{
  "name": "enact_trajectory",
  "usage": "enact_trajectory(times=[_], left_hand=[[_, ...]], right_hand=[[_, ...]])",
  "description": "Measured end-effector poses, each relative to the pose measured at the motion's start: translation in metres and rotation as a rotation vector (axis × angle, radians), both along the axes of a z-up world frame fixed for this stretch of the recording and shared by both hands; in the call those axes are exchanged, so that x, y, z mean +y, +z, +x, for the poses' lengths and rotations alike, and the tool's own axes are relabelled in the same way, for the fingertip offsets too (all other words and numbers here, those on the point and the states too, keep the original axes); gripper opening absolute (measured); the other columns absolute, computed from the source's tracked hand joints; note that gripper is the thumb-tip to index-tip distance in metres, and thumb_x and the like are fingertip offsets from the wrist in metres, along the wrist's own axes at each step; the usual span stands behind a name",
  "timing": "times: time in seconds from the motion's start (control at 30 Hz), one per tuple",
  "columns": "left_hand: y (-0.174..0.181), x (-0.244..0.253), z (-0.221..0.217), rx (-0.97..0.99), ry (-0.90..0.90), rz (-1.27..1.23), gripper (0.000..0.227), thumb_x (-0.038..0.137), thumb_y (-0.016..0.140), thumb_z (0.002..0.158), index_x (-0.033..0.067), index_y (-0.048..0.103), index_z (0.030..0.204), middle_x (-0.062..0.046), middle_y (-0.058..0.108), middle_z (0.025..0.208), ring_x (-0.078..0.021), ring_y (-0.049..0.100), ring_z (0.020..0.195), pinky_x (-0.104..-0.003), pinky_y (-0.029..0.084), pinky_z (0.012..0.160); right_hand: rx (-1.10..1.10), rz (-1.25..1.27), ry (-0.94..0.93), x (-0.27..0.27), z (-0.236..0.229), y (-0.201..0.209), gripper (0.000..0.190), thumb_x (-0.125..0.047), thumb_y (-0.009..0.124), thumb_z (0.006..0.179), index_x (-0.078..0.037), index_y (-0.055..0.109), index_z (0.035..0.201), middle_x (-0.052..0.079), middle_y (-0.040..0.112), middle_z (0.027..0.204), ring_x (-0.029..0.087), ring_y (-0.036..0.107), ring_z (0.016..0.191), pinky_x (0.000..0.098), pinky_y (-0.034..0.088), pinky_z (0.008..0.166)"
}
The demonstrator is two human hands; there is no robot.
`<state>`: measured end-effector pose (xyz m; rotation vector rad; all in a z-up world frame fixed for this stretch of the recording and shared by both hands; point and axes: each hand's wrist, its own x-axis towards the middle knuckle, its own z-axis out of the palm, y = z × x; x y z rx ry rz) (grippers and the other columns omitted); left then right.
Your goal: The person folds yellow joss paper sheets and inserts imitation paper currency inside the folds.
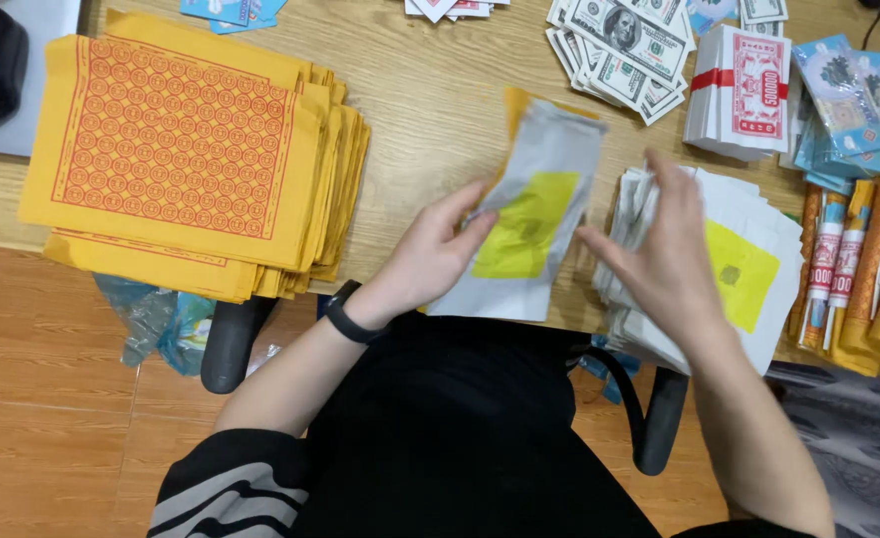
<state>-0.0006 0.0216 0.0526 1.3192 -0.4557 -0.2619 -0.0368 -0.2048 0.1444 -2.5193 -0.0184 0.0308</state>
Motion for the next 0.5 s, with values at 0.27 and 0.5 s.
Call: enact_trajectory(times=[0.27, 0.5], left_hand=[[0.086, 0.015, -0.011, -0.677, -0.368, 0.316, 0.043, -0.006, 0.041, 0.095, 0.0054, 0.043, 0.136, -0.018, 0.055, 0.138, -0.0333, 0.059, 0.124, -0.041, 0.048, 0.102], [0.095, 0.043, 0.002, -0.466, -0.209, 0.365, 0.029, 0.019, 0.053, 0.099, 0.0119, 0.051, 0.127, -0.003, 0.064, 0.091, -0.0139, 0.055, 0.061, -0.028, 0.042, 0.057]], right_hand=[[0.392, -0.077, 0.574, -0.038, 0.016, 0.068, 0.07, -0.019, 0.083, 0.066, -0.019, 0.058, 0.132, -0.004, 0.064, 0.135, 0.013, 0.059, 0.123, 0.0317, 0.043, 0.102], [0.291, 0.244, 0.18, -0.106, -0.006, 0.017, 0.033, -0.006, 0.069, 0.078, -0.008, 0.071, 0.11, 0.004, 0.074, 0.096, 0.015, 0.062, 0.077, 0.0293, 0.051, 0.065]])
